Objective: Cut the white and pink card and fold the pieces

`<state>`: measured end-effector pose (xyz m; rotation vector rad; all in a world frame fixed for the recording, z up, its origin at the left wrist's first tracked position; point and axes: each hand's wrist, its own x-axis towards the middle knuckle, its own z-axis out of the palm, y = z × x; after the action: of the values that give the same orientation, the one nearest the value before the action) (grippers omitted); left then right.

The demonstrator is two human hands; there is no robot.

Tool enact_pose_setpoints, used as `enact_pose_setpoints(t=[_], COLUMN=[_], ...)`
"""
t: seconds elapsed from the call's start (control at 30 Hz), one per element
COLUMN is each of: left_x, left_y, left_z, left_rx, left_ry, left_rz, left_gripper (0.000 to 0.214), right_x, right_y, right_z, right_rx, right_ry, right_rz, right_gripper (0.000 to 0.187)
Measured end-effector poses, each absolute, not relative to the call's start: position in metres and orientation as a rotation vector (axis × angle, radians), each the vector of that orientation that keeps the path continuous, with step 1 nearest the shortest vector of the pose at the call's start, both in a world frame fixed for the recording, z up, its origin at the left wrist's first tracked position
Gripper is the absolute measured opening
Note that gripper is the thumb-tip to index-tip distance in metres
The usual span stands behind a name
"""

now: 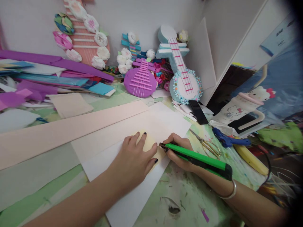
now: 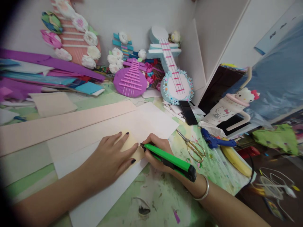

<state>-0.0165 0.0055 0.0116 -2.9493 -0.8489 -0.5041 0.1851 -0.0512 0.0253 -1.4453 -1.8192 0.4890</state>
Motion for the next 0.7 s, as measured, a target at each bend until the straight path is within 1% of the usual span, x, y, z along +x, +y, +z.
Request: enact_pose_setpoints(t=[0.33, 0.47, 0.7], left_x=[-0.016, -0.015, -0.015], left_y=[0.005, 0.004, 0.005], left_z=[0.013, 0.013, 0.012], left_rx=[-2.951, -2.927, -2.911], left_ry=[-0.848, -0.837, -0.823], left_rz=[-0.465, -0.428, -0.422], left_gripper=[0.036, 0.035, 0.036], right_x=[0.189, 0.188, 0.182], right_y=[-0.056, -0.057, -0.06], right_z=[0.02, 0.018, 0.035], right_rx=[-1.453, -1.456, -1.486], right_ry=[-1.821, -1.808, -1.864], right_rz=[0.5, 0.476, 0.451], right_gripper=[0.016, 0.013, 0.01])
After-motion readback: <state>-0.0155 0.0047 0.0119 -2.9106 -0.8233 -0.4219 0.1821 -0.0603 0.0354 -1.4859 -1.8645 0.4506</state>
